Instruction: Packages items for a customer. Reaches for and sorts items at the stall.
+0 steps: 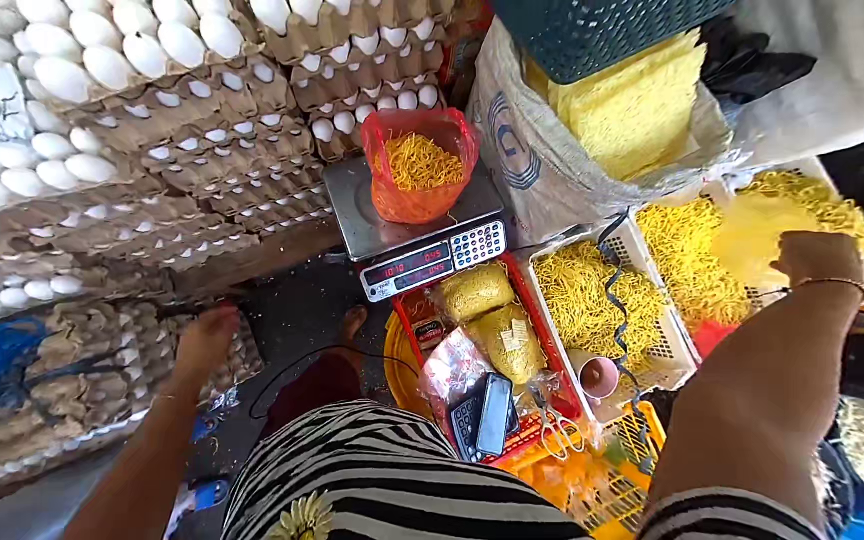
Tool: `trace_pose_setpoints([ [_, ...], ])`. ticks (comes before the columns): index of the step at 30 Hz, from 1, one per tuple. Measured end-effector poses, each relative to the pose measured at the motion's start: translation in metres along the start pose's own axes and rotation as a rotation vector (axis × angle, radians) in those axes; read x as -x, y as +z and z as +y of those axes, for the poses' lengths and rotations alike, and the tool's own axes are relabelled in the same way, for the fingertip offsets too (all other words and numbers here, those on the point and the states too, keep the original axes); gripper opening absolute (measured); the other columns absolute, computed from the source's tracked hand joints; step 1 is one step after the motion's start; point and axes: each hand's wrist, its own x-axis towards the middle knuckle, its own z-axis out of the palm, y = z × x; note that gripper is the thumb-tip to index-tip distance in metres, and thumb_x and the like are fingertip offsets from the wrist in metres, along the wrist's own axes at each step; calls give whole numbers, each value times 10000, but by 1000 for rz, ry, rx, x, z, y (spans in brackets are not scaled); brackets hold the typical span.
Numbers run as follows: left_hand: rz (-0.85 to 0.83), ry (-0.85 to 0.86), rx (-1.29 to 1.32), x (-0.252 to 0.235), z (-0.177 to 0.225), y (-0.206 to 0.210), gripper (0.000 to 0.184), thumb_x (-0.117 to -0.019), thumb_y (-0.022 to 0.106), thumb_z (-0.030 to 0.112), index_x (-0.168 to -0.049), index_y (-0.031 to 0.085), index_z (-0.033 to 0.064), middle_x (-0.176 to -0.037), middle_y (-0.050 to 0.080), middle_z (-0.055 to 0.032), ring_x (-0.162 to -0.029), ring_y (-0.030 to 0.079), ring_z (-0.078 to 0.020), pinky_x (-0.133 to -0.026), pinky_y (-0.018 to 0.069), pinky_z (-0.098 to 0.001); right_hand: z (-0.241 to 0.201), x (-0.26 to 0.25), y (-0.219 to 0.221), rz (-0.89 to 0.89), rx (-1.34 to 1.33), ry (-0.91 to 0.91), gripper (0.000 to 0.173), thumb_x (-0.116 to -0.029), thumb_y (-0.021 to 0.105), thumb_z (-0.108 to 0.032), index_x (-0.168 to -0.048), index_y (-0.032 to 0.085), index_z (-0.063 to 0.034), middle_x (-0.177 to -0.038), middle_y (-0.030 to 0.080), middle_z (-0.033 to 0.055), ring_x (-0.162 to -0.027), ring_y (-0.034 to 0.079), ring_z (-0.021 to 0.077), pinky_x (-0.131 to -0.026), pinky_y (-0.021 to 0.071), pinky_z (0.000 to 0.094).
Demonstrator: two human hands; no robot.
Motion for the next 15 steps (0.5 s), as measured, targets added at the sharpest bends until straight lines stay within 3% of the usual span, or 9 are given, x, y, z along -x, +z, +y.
trace_pose_setpoints([
  [2, 76, 263, 87, -38, 72, -22, 385, -1072, 517, 199, -1356, 549, -59, -1316, 608, -279, -1198, 624, -374, -1045, 482, -550, -26, 24, -3, 125, -190, 16, 403, -1037, 537, -200, -1230, 618, 145, -1301, 567, 415, -1270, 523, 558, -1045, 358, 713],
  [4, 94, 590, 192, -76, 163, -41, 393, -1052, 513, 205, -1335, 551, -64, -1312, 617, -242, -1180, 636, -273, -1026, 514, -452, -71, 67, -6, 302, -428, -88, 435, -1055, 484, -248, -1272, 606, 108, -1273, 586, 390, -1202, 569, 530, -1008, 407, 701],
  [6, -19, 918, 270, -112, 256, -49, 414, -1012, 539, 203, -1334, 546, -57, -1311, 617, -198, -1172, 627, -182, -1012, 522, -366, -136, 133, -5, 391, -664, -290, 441, -1074, 464, -242, -1351, 544, 92, -1313, 599, 299, -1161, 624, 376, -994, 507, 546],
  [8, -192, 1232, 170, -147, 343, -42, 454, -944, 642, 180, -1348, 577, -19, -1336, 619, -183, -1220, 605, -214, -1041, 503, -404, -215, 204, 18, 379, -837, -554, 325, -1038, 524, -161, -1258, 587, 71, -1253, 645, 169, -1048, 664, 167, -887, 580, 371],
  [10, -387, 1425, -104, -163, 413, -13, 596, -849, 773, 141, -1407, 580, 60, -1387, 577, -225, -1320, 527, -370, -1108, 416, -573, -293, 260, 48, 165, -865, -724, 340, -957, 635, -103, -1251, 629, 68, -1254, 648, 186, -1010, 674, 181, -836, 591, 378],
  [11, -451, 1492, -248, -169, 439, 9, 624, -810, 815, 154, -1397, 607, 115, -1357, 572, -243, -1303, 510, -429, -1083, 402, -636, -331, 278, 61, 61, -824, -751, 412, -943, 693, -168, -1291, 634, 46, -1285, 644, 190, -1045, 678, 210, -854, 596, 402],
  [13, -559, 1607, -499, -175, 466, 48, 435, -840, 797, 188, -1264, 704, 159, -1251, 614, -235, -1242, 530, -458, -1043, 399, -671, -396, 299, 84, -68, -704, -720, 573, -915, 767, -341, -1351, 621, 1, -1326, 646, 190, -1166, 659, 281, -976, 559, 481],
  [15, -676, 1673, -594, -174, 474, 63, 178, -930, 690, 157, -1076, 750, 74, -1137, 675, -218, -1172, 596, -426, -1028, 419, -649, -439, 308, 99, -138, -650, -701, 429, -946, 719, -304, -1224, 683, 20, -1141, 711, 204, -1067, 691, 325, -952, 550, 525],
])
